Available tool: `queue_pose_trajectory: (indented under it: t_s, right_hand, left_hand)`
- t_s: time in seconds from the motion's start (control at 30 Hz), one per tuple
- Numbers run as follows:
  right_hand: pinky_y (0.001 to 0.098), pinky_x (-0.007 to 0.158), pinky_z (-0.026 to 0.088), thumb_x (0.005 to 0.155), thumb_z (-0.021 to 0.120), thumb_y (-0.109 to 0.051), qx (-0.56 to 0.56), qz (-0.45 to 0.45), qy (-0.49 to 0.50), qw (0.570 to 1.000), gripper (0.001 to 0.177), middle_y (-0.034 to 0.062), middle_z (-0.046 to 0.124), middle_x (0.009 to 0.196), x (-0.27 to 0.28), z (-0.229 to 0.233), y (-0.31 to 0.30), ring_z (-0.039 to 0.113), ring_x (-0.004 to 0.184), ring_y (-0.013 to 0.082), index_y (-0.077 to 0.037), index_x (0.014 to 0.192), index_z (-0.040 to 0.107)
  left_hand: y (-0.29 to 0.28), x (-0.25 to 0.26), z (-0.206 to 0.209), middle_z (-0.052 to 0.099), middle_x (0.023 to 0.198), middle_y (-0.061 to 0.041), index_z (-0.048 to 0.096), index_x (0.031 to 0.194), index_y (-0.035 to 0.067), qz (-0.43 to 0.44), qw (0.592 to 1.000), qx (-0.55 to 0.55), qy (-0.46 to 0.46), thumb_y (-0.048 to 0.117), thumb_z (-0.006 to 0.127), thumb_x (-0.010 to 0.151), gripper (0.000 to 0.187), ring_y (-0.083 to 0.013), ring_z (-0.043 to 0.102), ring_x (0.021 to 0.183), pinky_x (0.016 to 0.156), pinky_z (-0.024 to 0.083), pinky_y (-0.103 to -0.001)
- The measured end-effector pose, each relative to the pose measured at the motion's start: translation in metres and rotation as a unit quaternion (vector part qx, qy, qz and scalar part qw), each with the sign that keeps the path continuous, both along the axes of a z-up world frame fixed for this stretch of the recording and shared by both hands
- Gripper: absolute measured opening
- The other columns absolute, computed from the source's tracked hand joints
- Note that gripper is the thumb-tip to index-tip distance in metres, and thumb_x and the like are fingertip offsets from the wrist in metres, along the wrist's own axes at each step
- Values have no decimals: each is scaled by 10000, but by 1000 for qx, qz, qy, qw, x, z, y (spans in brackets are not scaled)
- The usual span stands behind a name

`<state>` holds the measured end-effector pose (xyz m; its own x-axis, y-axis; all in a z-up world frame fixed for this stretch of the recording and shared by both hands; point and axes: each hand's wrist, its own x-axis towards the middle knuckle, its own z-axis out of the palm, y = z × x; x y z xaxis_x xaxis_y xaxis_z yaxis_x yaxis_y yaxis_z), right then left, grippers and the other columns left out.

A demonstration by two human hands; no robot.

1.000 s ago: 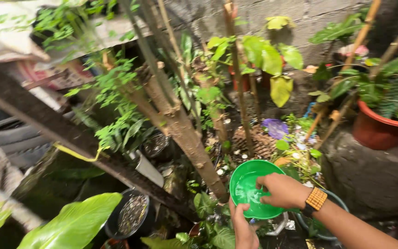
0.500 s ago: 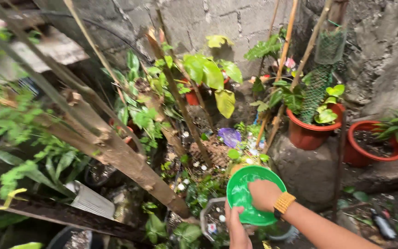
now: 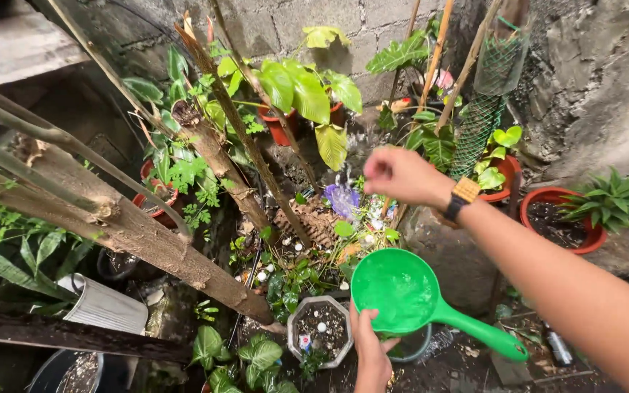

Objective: Watering several potted plants in a cluttered outdoor garden area using a green scoop filled with water.

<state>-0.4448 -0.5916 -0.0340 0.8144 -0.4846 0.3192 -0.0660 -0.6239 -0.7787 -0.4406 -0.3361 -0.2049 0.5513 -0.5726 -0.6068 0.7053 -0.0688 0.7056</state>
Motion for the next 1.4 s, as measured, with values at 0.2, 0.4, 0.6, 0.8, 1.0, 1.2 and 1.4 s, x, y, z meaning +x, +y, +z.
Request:
queue_pose_trajectory:
  t_s: [0.2,0.4,0.6,0.8,1.0,1.2,1.4]
  right_hand:
    - [412,795,577,695,842,-338,-61,78,360,928,408,137,741,904,-9,-174,63,719,877,290,-74,981,717]
    - [430,780,577,689,836,-257,-44,37,431,900,301,146,741,913,11,-310,128,717,884,307,-86,927,765]
    - [273,810,618,844,674,-105,695,-12,-29,718,177,38,803,921,104,-166,131,762,888,146,-42,1002,721]
    - [308,660,593,816,684,-86,296,104,185,931,125,91,776,837,132,-230,105,722,740,186,-66,925,743]
    - [402,762,553,752,809,-324,-41,163,462,871,319,179,706,879,108,-373,179,676,794,261,-52,911,757]
    - [375,902,530,915,600,-247,485,221,243,811,233,102,766,1084,135,-344,155,688,961,212,-102,1027,743]
    - [335,909,562,980,577,-234,588,34,0,808,221,27,750,1087,174,-161,95,707,1013,151,-130,1144,683]
  left_hand:
    - [6,28,-39,519,1460,-61,328,1561,374,-5,1000,-21,1,246,513,753,838,-302,594,1275,926,566,-622]
    - [31,64,-99,550,1440,-82,343,1564,349,1,1000,-15,19,195,513,740,856,-313,629,1229,902,611,-604]
    - [69,99,-116,553,1439,-109,347,1556,324,23,999,12,42,219,470,754,818,-332,685,1182,816,636,-570]
    - [96,123,-148,572,1430,-163,305,1587,272,74,997,30,22,170,482,751,860,-373,697,1180,824,647,-508]
    - [96,121,-120,621,1368,-151,325,1563,208,129,992,-6,3,155,495,757,825,-357,717,1113,792,643,-467]
    - [84,123,-172,597,1422,-197,332,1580,224,157,987,-43,4,213,546,797,812,-376,694,1171,852,635,-496]
    - [57,114,-124,582,1423,-131,329,1574,328,121,990,59,36,252,541,758,847,-372,700,1167,840,642,-570]
